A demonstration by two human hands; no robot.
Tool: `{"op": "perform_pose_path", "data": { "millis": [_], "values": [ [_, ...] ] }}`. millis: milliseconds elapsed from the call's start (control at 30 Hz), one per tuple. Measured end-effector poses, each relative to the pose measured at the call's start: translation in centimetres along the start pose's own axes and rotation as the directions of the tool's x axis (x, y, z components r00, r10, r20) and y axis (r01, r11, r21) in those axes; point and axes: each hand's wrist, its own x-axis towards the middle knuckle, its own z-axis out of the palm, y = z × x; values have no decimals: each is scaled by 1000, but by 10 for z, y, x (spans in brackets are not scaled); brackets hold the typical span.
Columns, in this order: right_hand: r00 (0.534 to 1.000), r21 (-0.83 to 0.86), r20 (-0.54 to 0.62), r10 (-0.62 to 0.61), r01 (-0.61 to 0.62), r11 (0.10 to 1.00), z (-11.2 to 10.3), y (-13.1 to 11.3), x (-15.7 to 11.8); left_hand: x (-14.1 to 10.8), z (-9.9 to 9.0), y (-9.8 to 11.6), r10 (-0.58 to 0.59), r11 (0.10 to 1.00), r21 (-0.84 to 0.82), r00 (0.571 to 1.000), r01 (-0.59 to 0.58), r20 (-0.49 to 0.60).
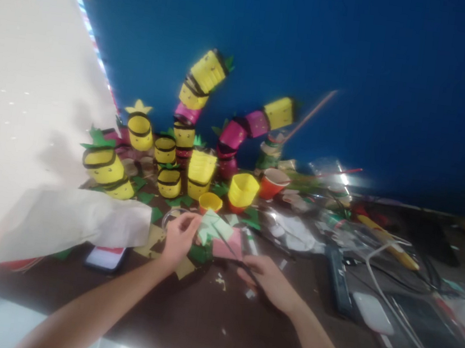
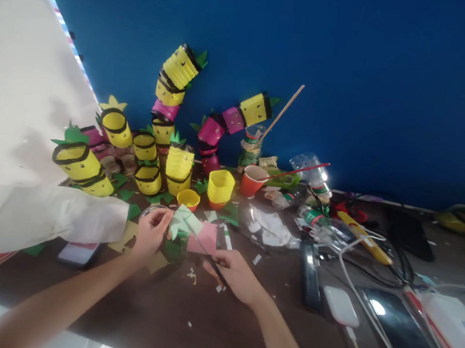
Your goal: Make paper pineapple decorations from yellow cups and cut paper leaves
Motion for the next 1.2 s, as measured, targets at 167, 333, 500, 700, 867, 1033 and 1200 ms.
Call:
{"op": "perform_pose_path", "data": {
  "millis": [167,333,500,700,867,1033,1200],
  "values": [
    [1000,12,8,-2,2,1000,0,2,0,0,0,0,-1,1000,-10,1000,1,2],
    [1000,62,22,-15,13,998,0,4,0,-3,1,1,-34,999,-25,996,36,77],
    [1000,46,23,-12,11,999,1,1,-1,-8,5,2,-69,997,-34,988,74,138],
    [995,104,67,-68,60,993,2,0,0,-14,6,3,-96,994,-39,976,106,194],
    [997,124,47,-54,48,991,4,3,1,-15,7,5,-98,991,-62,968,115,229],
    [992,123,71,-102,92,988,4,6,1,-18,8,11,-108,985,-102,953,142,284],
    [988,88,93,-123,115,989,3,12,2,-19,8,13,-93,989,-88,957,121,276]
  ]
}}
